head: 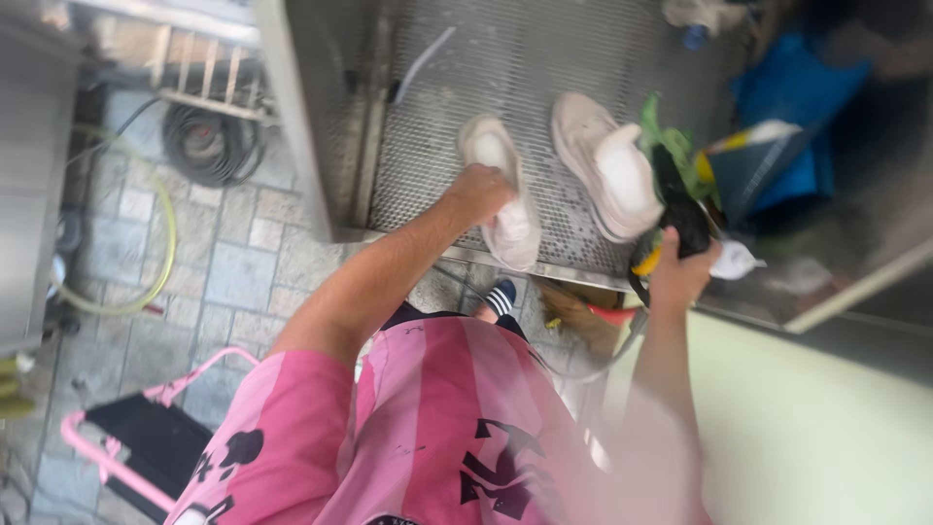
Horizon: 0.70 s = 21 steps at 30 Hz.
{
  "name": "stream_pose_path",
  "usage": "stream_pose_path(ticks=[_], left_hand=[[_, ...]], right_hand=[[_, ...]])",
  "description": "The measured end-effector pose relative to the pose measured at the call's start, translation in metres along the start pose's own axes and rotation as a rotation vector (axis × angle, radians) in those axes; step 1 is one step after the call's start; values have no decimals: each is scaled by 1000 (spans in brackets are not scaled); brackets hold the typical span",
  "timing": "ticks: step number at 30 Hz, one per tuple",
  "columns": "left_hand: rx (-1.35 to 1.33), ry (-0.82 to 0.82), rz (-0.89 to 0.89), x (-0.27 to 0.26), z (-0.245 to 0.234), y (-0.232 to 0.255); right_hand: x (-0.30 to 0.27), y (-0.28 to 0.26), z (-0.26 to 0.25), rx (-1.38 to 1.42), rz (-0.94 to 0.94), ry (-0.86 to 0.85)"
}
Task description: The person cleans a pair of beige sneakers using a pressure washer and a cleaning solution in a metal sink. They then place the shoes on a rotating brush machine and later rinse a pair of black and yellow sneakers with the pressure washer.
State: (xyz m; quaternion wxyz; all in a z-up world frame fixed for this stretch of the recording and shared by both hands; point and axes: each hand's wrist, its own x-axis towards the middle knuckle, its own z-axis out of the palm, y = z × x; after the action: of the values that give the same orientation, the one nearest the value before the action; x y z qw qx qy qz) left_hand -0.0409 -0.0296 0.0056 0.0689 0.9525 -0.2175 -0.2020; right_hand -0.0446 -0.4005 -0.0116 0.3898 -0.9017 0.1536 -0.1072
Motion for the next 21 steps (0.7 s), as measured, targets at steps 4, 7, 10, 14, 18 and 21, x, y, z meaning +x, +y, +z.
stream_pose_path(ticks=[4, 7, 10, 14, 18, 21], left_hand=[[-320, 239, -42, -6, -10, -16], [-815, 383, -55, -18, -23, -26], [-1270, 448, -85, -22, -37, -32], [-1918, 467, -167, -22, -38, -41], [-2235, 544, -11, -30, -18, -52], [-2269, 628, -60, -27, -5, -60]], right_hand=[[-5, -15, -14, 16, -281, 6], [-35, -35, -16, -191, -595, 57], [-49, -53, -4, -82, -647, -83], [-44, -59, 27, -36, -508, -151], [-21, -43, 54, -7, -447, -98], [-9, -17, 67, 120, -300, -182]])
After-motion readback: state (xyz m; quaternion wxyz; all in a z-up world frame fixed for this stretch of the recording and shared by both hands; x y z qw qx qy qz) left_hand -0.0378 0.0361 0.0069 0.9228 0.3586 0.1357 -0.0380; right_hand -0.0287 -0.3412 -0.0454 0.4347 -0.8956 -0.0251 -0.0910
